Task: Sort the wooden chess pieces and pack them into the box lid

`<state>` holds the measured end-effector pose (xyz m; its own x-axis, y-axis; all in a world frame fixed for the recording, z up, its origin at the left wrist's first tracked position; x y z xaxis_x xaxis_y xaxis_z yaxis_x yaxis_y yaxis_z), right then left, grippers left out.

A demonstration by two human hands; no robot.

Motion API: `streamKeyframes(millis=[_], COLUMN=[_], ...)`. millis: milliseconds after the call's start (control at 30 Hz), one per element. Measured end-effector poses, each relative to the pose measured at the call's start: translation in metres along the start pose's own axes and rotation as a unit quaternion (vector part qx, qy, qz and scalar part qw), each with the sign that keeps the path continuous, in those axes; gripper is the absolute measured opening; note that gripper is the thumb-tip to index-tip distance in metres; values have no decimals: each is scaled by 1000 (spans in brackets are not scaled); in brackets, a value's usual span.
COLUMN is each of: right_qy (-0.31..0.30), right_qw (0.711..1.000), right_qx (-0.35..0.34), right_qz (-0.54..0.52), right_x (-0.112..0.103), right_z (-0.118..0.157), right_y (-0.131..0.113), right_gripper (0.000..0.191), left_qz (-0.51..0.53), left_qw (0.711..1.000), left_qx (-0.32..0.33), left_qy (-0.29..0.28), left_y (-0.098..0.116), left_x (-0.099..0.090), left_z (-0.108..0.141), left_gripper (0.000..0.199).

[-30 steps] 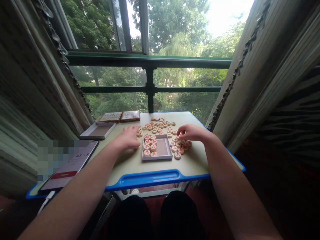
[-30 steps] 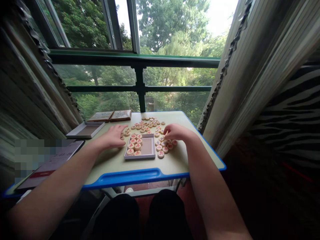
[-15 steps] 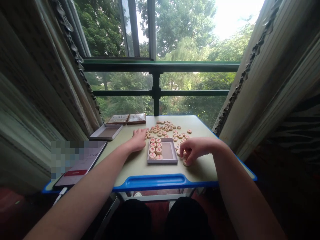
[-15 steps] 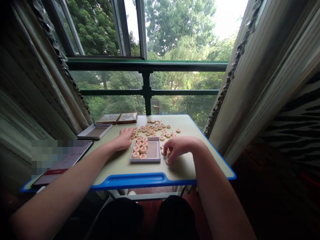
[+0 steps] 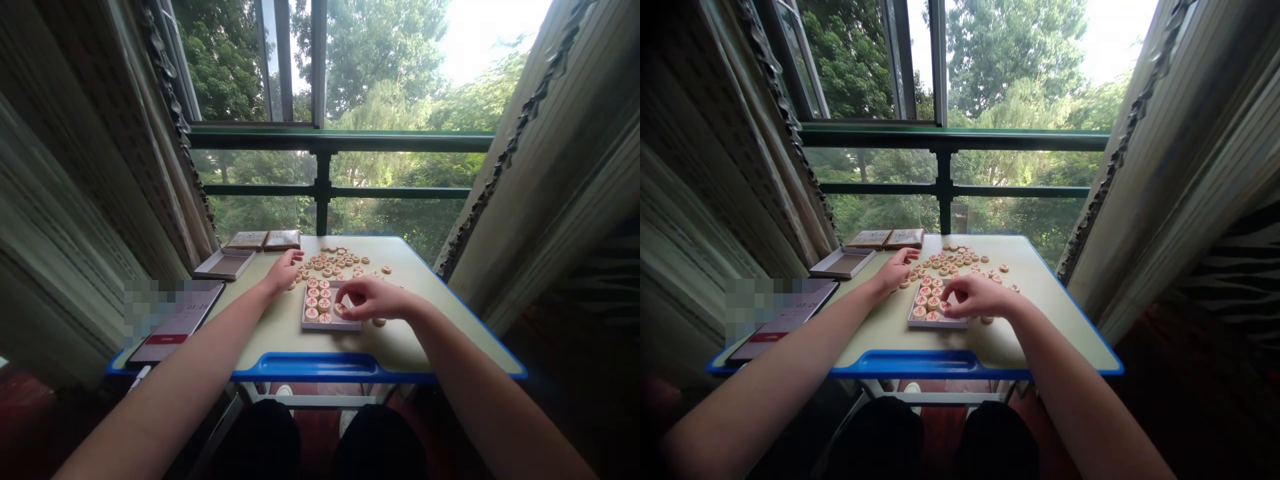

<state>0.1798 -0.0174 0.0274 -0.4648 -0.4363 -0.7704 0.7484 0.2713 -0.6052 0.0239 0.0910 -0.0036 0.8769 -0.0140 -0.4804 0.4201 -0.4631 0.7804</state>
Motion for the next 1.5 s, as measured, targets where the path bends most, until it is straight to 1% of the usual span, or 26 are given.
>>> streamKeyframes(millis=[67,167,267,367,500,633,933,1133,1300,1500], right_qy=[37,79,107,121,119,107,93,94,87,74], right_qw=[999,993,988,984,982,985,987,987,989,992], right_qx=[-14,-40,-57,-65,-70,-64,-64,-76,-65,-40], right_qz=[35,75,97,114,130,123,116,107,105,95], right_x=[4,8,8,8,10,12,13,12,14,14], right_z=[-5,-7,-6,-6,-7,-8,-5,-3,-5,-6], right_y=[-5,-13,-18,-21,-22,-21,-24,-28,-27,-24], right_gripper=[25,25,25,22,21,23,27,24,29,31], left_qz=[-6,-42,-73,-93,-118,-132,-154,-153,-164,-161], left_qw=[1000,997,995,993,990,988,984,984,981,981], left_qx=[23,58,67,66,73,77,77,80,93,94], left_qy=[3,0,-8,-17,-29,-39,-43,-40,-44,-46], left_y=[2,4,2,2,5,7,16,18,21,25], left_x=[-1,-1,-1,0,2,4,4,3,4,4], left_z=[-2,-4,-5,-5,-6,-5,-1,-1,0,0], left_gripper=[56,53,52,53,52,51,48,48,49,49])
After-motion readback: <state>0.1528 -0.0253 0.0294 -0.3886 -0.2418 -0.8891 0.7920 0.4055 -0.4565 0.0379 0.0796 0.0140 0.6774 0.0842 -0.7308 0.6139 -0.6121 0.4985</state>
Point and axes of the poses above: each hand's wrist, its own z-axis away from the middle knuckle, its own x-axis out of the palm, y = z × x, the point moved 9 cm from there along -z, towards the middle knuckle, and after that the axes turned 12 degrees about x, right-handed, at the moved point
